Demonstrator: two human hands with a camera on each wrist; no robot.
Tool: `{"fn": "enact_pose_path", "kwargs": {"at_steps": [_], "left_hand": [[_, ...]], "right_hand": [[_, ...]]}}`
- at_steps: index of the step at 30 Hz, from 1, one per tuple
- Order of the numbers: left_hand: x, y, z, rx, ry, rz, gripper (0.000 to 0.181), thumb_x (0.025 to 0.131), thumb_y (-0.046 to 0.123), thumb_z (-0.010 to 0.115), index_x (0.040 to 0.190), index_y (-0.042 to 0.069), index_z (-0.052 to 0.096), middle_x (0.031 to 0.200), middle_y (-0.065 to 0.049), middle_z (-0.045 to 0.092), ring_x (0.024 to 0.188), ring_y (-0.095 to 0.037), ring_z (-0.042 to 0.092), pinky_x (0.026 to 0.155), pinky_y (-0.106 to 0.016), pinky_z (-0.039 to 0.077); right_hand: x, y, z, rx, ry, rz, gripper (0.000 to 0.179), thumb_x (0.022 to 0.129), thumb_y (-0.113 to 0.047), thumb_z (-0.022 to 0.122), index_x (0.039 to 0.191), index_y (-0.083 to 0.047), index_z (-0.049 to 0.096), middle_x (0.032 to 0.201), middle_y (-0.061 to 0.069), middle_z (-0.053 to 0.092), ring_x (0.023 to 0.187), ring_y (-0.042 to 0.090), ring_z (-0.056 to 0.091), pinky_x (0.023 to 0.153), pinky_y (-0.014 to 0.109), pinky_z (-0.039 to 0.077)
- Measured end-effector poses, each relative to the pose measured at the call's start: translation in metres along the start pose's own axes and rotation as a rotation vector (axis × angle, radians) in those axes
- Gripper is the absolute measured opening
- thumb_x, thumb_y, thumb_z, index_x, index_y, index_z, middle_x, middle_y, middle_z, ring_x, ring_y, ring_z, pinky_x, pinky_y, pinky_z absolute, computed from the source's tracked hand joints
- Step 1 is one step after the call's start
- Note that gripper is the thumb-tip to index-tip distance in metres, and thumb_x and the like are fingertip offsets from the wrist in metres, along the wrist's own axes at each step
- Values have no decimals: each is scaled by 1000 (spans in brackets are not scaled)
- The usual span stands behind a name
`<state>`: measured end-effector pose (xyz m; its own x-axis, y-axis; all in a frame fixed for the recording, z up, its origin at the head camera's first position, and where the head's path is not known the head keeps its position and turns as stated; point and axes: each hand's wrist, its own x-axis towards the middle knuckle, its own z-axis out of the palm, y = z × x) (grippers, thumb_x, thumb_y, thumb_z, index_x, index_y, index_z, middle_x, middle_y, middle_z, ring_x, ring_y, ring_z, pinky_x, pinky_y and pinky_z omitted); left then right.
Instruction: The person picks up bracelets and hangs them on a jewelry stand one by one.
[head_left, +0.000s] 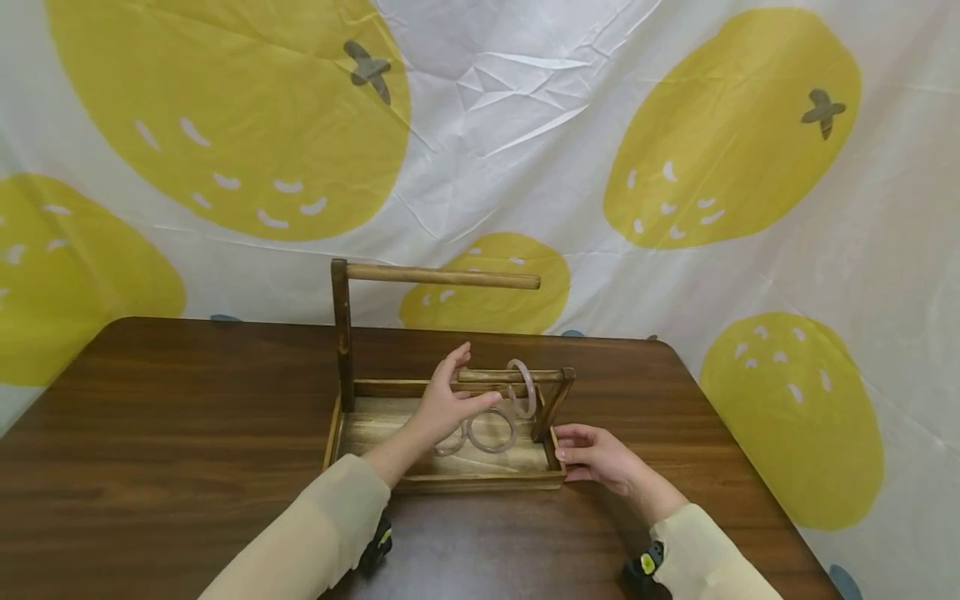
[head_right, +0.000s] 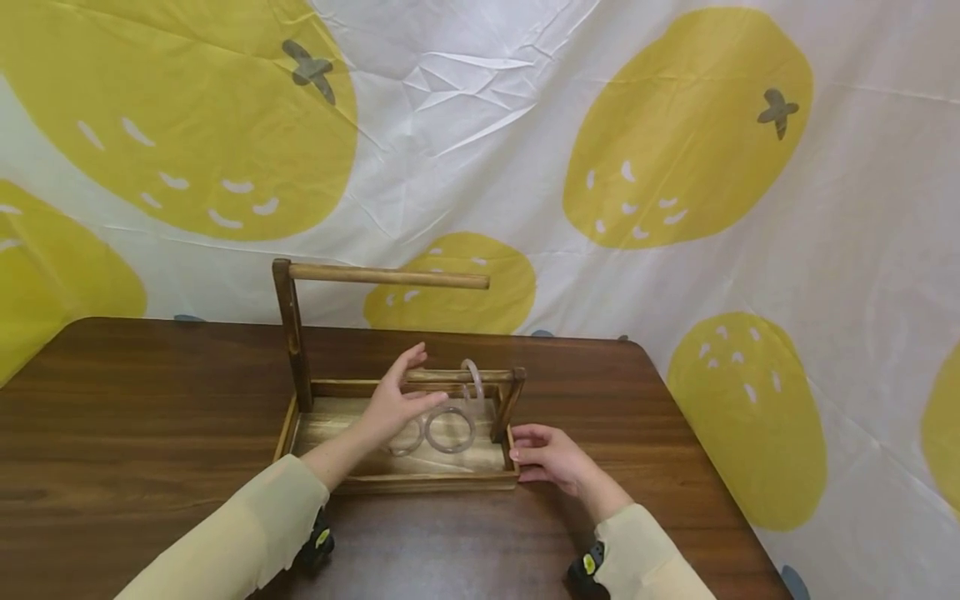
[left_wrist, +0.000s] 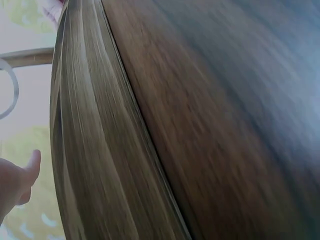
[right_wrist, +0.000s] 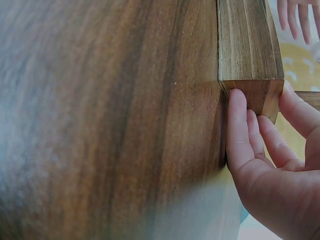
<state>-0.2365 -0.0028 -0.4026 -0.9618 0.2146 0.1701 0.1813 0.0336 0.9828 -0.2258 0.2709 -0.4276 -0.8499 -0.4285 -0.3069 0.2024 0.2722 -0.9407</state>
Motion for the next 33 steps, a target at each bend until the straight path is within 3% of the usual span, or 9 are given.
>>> {"fn": "enact_pose_path", "kwargs": {"at_steps": [11,19,27,33], "left_hand": [[-4,-1,-24,68,36,-4,83,82,21,72,148,12,23,152,-15,23,136,-37,27,104,-51,38],[-11,0,-35,151,-16,-29,86,81,22,74,149,13,22,150,-17,20,139,-38,20,108,-54,31],[-15,-4,-41,415,-47,32,93,73,28,80,148,12,26,151,-17,23,139,-38,23,106,-58,30],[-17,-9,-46,509,-109,20,95,73,29,79,149,14,24,155,-17,16,140,-43,14,104,-63,29]], "right_hand": [[1,-2,1,-26,13,18,61,92,-10,58,138,15,28,117,14,54,89,10,60,76,32,55],[0,-2,1,-29,14,19,61,92,-12,59,137,15,29,116,13,55,89,10,61,77,32,55],[-1,-3,2,-28,12,21,63,91,-13,60,138,15,28,118,14,54,88,10,61,76,31,55],[-1,-3,1,-32,9,20,65,91,-14,60,138,15,27,120,16,52,88,9,60,76,31,55]]}}
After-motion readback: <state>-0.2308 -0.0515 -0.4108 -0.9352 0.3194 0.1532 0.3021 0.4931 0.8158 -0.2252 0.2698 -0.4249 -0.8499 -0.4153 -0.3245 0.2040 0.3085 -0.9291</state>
